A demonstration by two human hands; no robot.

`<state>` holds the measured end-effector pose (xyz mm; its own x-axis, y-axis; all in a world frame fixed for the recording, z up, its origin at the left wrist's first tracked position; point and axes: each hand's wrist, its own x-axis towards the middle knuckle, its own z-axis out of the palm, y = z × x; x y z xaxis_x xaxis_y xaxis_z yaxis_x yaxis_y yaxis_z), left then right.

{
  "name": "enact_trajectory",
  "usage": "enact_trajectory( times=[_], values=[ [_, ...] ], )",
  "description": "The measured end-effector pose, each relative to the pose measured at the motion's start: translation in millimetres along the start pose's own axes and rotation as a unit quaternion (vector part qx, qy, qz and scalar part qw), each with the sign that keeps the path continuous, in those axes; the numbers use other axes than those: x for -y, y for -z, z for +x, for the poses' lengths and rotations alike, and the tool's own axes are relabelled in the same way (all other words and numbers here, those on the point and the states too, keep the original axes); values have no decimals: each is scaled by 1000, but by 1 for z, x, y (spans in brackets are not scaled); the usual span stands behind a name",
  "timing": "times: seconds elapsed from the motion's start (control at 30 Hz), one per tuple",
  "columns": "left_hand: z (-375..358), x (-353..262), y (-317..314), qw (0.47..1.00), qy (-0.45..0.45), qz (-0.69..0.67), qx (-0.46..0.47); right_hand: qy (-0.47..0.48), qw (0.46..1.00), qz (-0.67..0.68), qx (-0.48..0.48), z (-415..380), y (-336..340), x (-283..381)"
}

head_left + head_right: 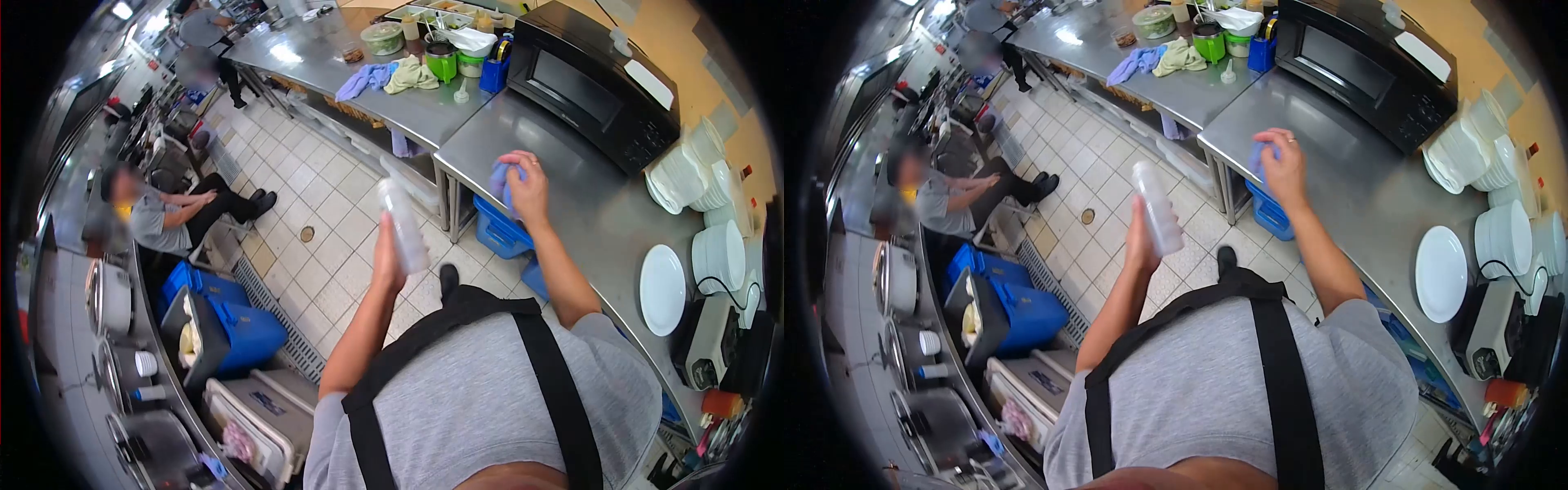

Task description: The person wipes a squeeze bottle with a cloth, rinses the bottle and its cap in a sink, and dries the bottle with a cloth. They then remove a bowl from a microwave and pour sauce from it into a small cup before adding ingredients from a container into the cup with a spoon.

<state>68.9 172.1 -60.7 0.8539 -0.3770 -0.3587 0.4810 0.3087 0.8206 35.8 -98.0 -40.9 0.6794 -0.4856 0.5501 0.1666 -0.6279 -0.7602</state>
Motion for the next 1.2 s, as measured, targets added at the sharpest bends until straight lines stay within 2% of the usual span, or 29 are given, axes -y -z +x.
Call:
enact_trajectory(
  times=[0.03, 0.1, 0.13, 0.17, 0.23, 0.27, 0.3, 0.37, 0.4, 0.47, 0.5, 0.6, 0.63, 0.7, 0.73, 0.77, 0.8, 0.83, 0.87, 0.9, 0.93, 0.97, 1.07, 1.13, 1.2],
  values=[
    [22, -14, -22, 999, 14, 33, -30, 13, 999, 53, 2, 4, -16, 23],
    [91, -7, -42, 989, -130, 68, 8, 152, 984, 61, 65, 13, -52, 56],
    [116, -10, -48, 976, -201, 84, 27, 190, 969, 53, 150, 16, -75, 59],
    [132, -12, -50, 970, -227, 73, 51, 294, 934, -60, 194, 33, -92, 60],
    [154, -37, -61, 953, -285, 48, 96, 236, 960, 38, 144, 79, -122, 49],
    [168, -54, -66, 961, -258, 31, 99, 207, 967, 87, 118, 102, -136, 43],
    [177, -77, -70, 968, -228, 17, 104, 132, 971, 171, 105, 121, -151, 41],
    [195, -109, -74, 975, -190, -15, 111, -53, 930, 349, 107, 157, -193, 28],
    [209, -116, -70, 969, -220, 34, 104, -146, 885, 429, 104, 169, -207, 20],
    [239, -131, -61, 948, -282, 124, 86, -215, 863, 423, 171, 183, -222, 6],
    [256, -139, -55, 954, -265, 121, 75, -246, 849, 421, 206, 190, -229, 3],
    [303, -161, -52, 963, -244, 101, 43, -181, 920, 331, 108, 191, -250, 4],
    [311, -173, -56, 955, -251, 153, 35, -109, 957, 254, 87, 193, -254, 7],
    [352, -173, -54, 935, -299, 168, 86, 28, 995, 82, 42, 197, -261, 11],
    [366, -178, -59, 923, -324, 172, 115, 45, 997, 49, 41, 205, -264, 8],
    [371, -179, -61, 932, -289, 173, 132, 62, 997, 14, 39, 215, -268, 5],
    [373, -185, -67, 926, -291, 186, 155, 77, 996, -20, 36, 223, -273, 2],
    [375, -191, -73, 918, -292, 200, 178, 64, 998, 11, -17, 237, -282, -7],
    [381, -196, -75, 909, -293, 215, 203, 11, 997, 63, -37, 247, -289, -13],
    [405, -187, -68, 920, -247, 171, 252, -40, 991, 116, -59, 257, -295, -17],
    [413, -194, -66, 908, -227, 199, 291, -89, 978, 169, -82, 263, -300, -21],
    [420, -202, -60, 894, -209, 225, 328, -119, 961, 199, -149, 268, -312, -25],
    [450, -228, -37, 855, -136, 265, 424, -267, 935, 185, -143, 268, -319, -47],
    [477, -240, -15, 830, -79, 284, 474, -232, 964, 58, -117, 265, -309, -38],
    [511, -254, 7, 869, 5, 227, 439, -230, 967, -81, -80, 256, -280, -17]
  ],
)
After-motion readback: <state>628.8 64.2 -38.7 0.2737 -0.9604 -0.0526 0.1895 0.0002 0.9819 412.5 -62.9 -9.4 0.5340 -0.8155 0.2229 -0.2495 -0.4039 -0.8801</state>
